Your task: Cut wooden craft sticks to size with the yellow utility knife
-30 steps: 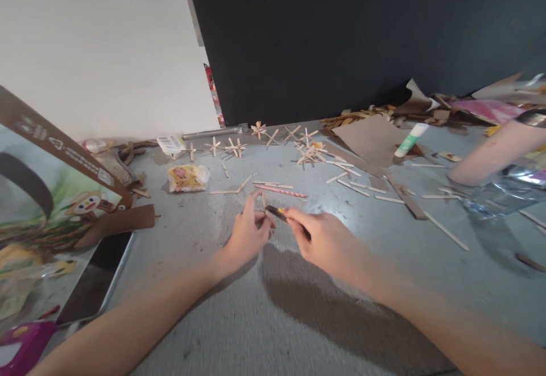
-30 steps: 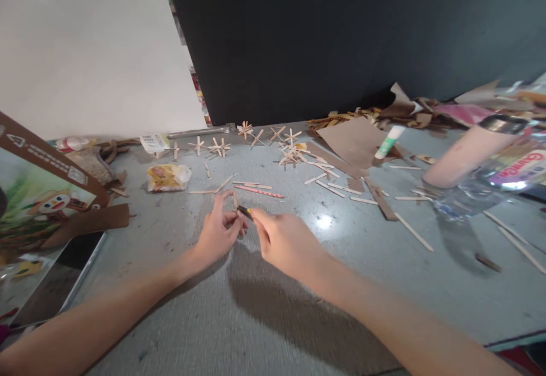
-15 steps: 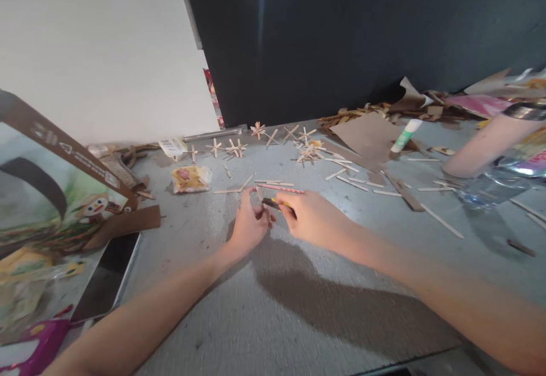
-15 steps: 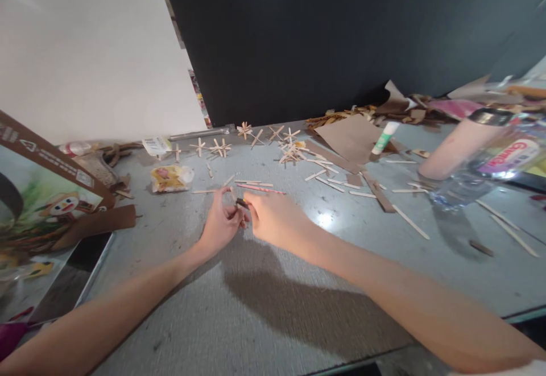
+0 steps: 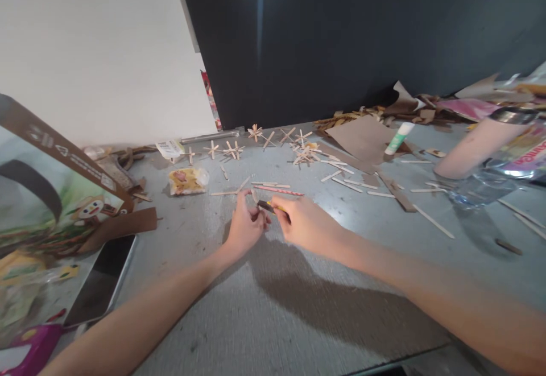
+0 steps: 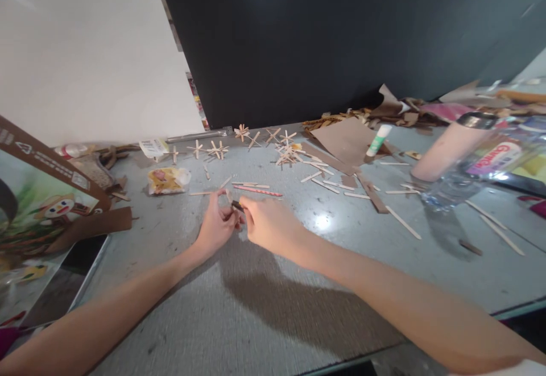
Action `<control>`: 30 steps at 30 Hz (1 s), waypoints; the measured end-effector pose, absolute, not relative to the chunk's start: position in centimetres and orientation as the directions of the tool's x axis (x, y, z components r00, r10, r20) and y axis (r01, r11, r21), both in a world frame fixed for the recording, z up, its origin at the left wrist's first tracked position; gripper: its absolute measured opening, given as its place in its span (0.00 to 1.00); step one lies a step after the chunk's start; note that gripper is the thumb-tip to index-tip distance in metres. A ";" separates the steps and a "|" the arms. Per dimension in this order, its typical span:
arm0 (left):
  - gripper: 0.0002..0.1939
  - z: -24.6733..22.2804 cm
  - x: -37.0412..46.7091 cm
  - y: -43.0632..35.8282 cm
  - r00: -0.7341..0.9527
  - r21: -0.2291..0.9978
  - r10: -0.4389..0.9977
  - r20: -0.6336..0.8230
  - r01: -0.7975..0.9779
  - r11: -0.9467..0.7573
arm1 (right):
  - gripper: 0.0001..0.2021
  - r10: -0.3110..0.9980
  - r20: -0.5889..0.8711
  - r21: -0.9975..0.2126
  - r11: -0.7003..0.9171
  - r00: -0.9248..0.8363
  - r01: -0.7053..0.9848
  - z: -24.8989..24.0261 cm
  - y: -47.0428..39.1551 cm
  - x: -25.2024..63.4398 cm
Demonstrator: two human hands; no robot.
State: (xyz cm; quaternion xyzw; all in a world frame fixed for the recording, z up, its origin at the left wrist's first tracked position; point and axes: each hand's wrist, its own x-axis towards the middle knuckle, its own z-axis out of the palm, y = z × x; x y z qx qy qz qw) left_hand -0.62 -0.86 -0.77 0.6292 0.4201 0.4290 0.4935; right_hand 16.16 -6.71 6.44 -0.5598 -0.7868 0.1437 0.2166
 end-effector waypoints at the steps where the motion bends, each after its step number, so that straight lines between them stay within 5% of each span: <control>1: 0.27 -0.8 -0.6 -0.9 0.279 0.981 0.952 0.128 0.107 -0.163 | 0.07 0.942 0.176 -0.479 0.334 -0.284 0.812 7.0 -6.4 16.4; 7: 0.27 -0.7 -0.7 -0.8 0.289 0.980 0.948 0.132 0.104 -0.168 | 0.07 0.948 0.034 -0.529 0.286 -0.317 0.799 9.9 -4.2 17.2; 14: 0.28 -1.1 -0.7 -0.6 0.284 0.986 0.951 0.119 0.075 -0.146 | 0.07 0.943 0.204 -0.526 0.332 -0.263 0.783 6.0 -6.3 16.2; 23: 0.28 -1.1 -0.7 -0.6 0.301 0.986 0.948 0.106 0.095 -0.140 | 0.06 0.958 0.092 -0.563 0.274 -0.270 0.780 8.5 -4.8 17.1; 30: 0.30 -1.4 -0.7 -0.6 0.303 0.982 0.945 0.123 0.102 -0.161 | 0.07 0.947 0.218 -0.588 0.322 -0.238 0.742 5.9 -6.1 16.8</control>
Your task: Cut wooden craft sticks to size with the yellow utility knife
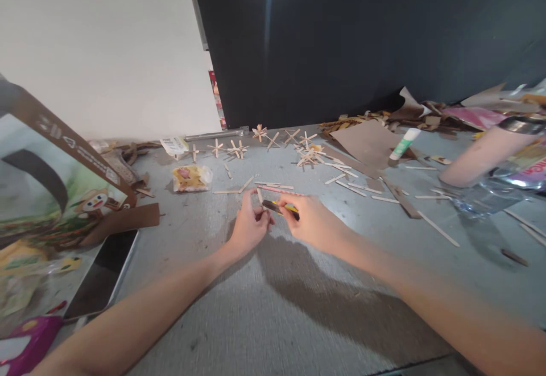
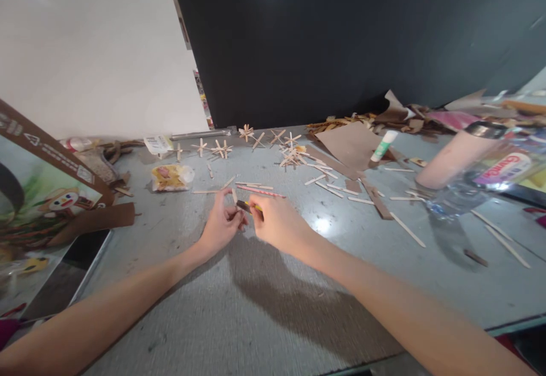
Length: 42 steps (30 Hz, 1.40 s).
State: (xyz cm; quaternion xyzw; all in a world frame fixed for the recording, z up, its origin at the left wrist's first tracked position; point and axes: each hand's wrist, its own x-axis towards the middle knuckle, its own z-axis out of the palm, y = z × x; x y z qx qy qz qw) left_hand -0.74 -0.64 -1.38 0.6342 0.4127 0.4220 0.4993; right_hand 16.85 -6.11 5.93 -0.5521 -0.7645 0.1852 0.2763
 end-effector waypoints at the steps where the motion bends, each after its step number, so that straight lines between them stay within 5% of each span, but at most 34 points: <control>1: 0.30 -1.4 -0.8 -0.7 0.312 0.982 0.942 0.125 0.098 -0.163 | 0.07 0.948 0.215 -0.585 0.318 -0.235 0.746 5.8 -6.3 16.8; 33: 0.32 -0.9 -0.5 -1.5 0.394 0.919 0.898 0.195 0.248 -0.308 | 0.11 0.970 0.071 -0.629 0.225 -0.233 0.745 7.7 -6.4 19.3; 42: 0.34 -0.5 -0.4 -2.1 0.435 0.881 0.879 0.198 0.314 -0.353 | 0.12 0.957 -0.023 -0.559 0.229 -0.291 0.797 9.4 -6.5 20.3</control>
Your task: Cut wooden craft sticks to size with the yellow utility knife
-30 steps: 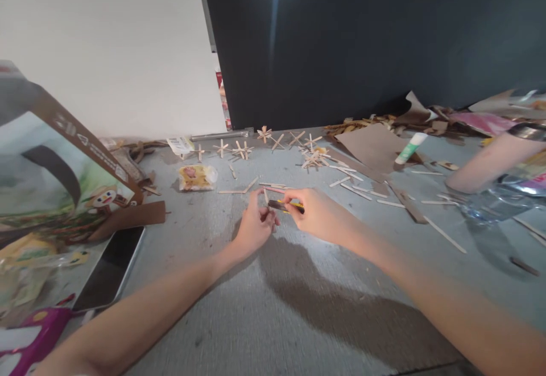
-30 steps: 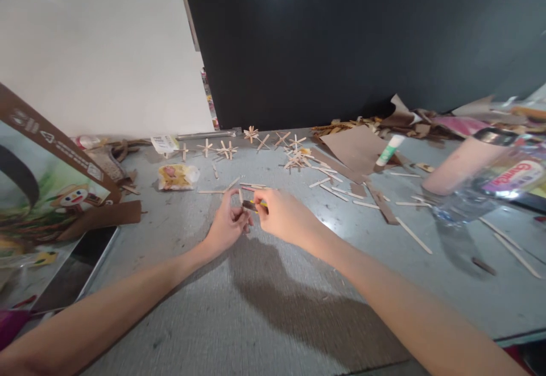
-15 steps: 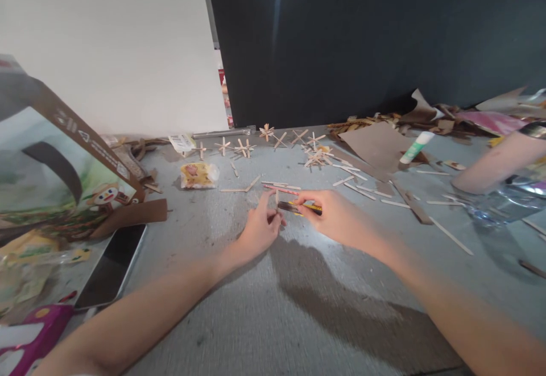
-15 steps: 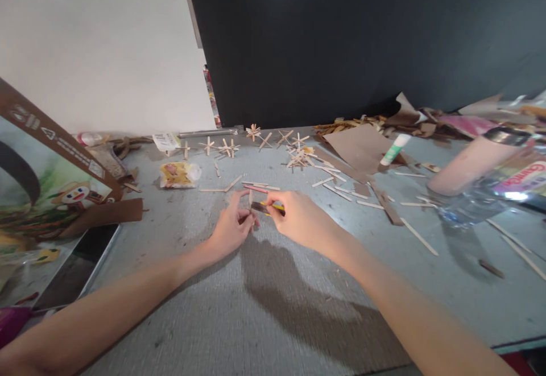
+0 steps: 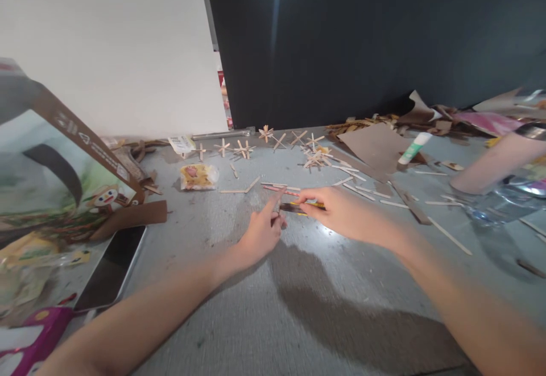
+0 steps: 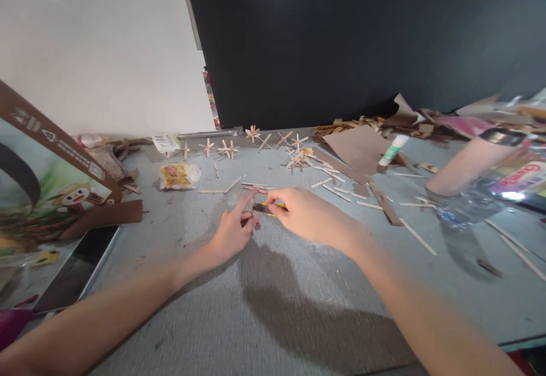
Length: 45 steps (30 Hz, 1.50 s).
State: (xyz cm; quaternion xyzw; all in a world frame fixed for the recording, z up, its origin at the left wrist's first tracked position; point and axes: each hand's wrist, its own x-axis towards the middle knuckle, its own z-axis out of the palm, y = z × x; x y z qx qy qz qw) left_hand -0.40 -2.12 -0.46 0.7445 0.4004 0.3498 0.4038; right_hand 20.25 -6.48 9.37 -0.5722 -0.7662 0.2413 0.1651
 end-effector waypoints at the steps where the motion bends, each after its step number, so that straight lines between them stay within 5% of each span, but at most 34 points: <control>1: 0.33 -0.4 -0.4 -2.2 0.437 0.880 0.877 0.201 0.313 -0.358 | 0.12 0.954 -0.039 -0.561 0.225 -0.297 0.797 9.7 -6.4 20.4; 7: 0.33 -0.4 -0.4 -2.3 0.457 0.844 0.855 0.245 0.334 -0.420 | 0.13 0.946 -0.237 -0.545 0.059 -0.221 0.836 10.9 -6.0 20.7; 21: 0.29 -0.5 0.1 -3.4 0.491 0.898 0.845 0.214 0.242 -0.368 | 0.21 0.990 -0.049 -0.342 0.108 -0.133 0.933 10.3 -9.7 19.5; 26: 0.31 -0.8 0.2 -3.1 0.430 0.948 0.892 0.139 0.202 -0.245 | 0.23 0.990 -0.020 -0.391 0.119 -0.138 0.913 10.0 -9.3 19.2; 32: 0.33 -0.4 0.3 -2.5 0.345 0.979 0.936 0.075 0.151 -0.134 | 0.21 0.984 0.119 -0.260 0.162 -0.135 0.952 8.6 -11.1 18.3; 36: 0.34 -0.1 0.1 -2.1 0.269 0.982 0.963 0.016 0.175 -0.065 | 0.21 0.975 0.174 -0.396 0.197 -0.138 0.897 11.0 -13.3 19.6; 41: 0.44 0.1 0.2 -2.1 0.483 0.995 0.875 0.029 0.070 -0.072 | 0.22 0.971 0.227 -0.504 0.187 -0.080 0.843 13.3 -13.2 21.8; 45: 0.38 0.2 0.2 -1.7 0.513 1.000 0.858 0.021 -0.028 -0.007 | 0.22 0.975 0.213 -0.539 0.169 -0.060 0.825 11.9 -11.3 23.1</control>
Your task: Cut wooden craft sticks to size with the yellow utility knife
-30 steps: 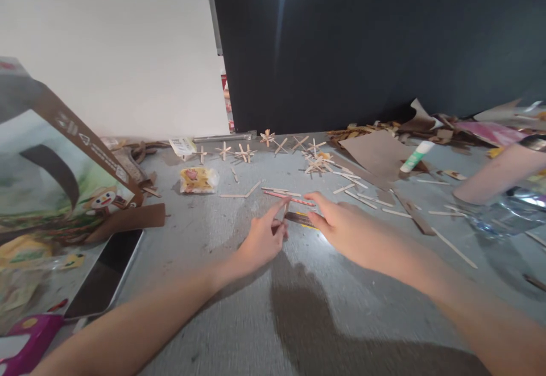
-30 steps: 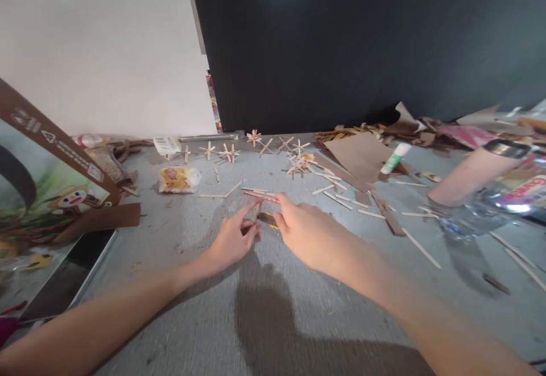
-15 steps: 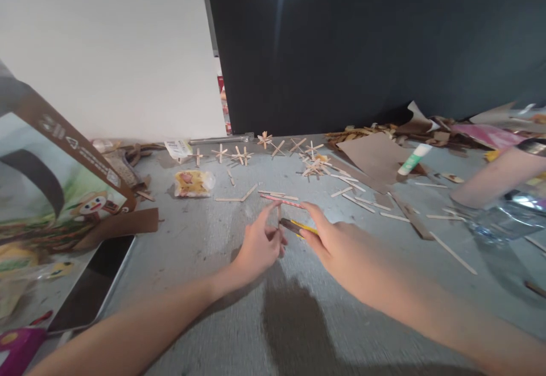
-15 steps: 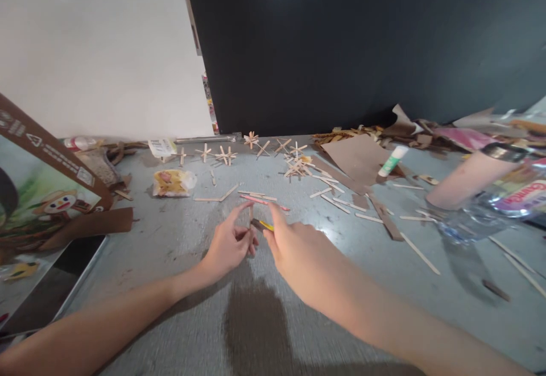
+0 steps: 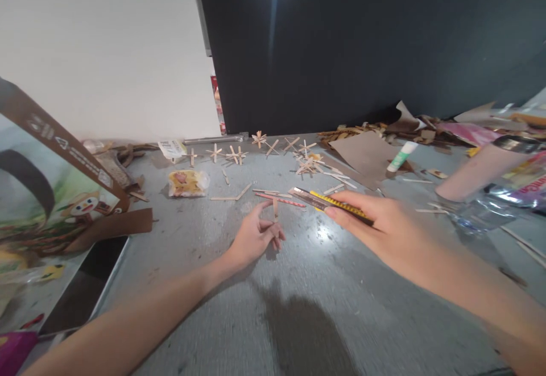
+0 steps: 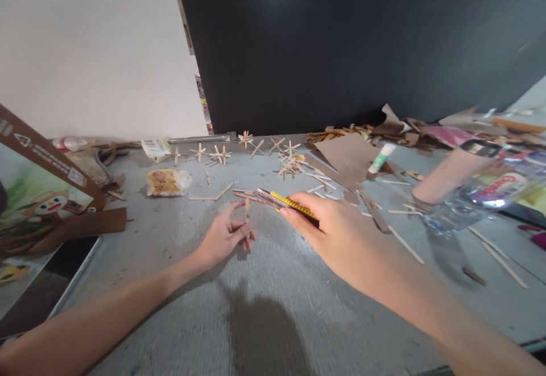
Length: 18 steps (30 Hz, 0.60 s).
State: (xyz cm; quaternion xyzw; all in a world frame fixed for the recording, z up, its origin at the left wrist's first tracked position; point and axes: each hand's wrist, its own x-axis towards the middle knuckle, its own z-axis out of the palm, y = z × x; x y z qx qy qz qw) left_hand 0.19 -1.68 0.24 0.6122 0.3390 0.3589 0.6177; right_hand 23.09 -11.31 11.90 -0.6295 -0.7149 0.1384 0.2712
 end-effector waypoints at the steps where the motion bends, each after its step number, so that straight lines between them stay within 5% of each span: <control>1: 0.33 0.3 0.2 -1.6 0.507 0.999 0.862 0.023 -0.046 0.001 | 0.22 0.976 0.206 -0.555 0.171 -0.064 0.814 11.4 -10.8 23.3; 5: 0.24 0.5 0.2 -1.5 0.462 0.996 0.886 0.036 -0.092 0.007 | 0.19 0.981 0.182 -0.633 0.171 -0.070 0.755 9.2 -8.6 23.2; 18: 0.23 0.5 0.2 -1.6 0.396 0.993 0.918 0.034 -0.114 0.013 | 0.17 0.991 0.115 -0.891 0.135 -0.074 0.433 1.1 -8.4 20.5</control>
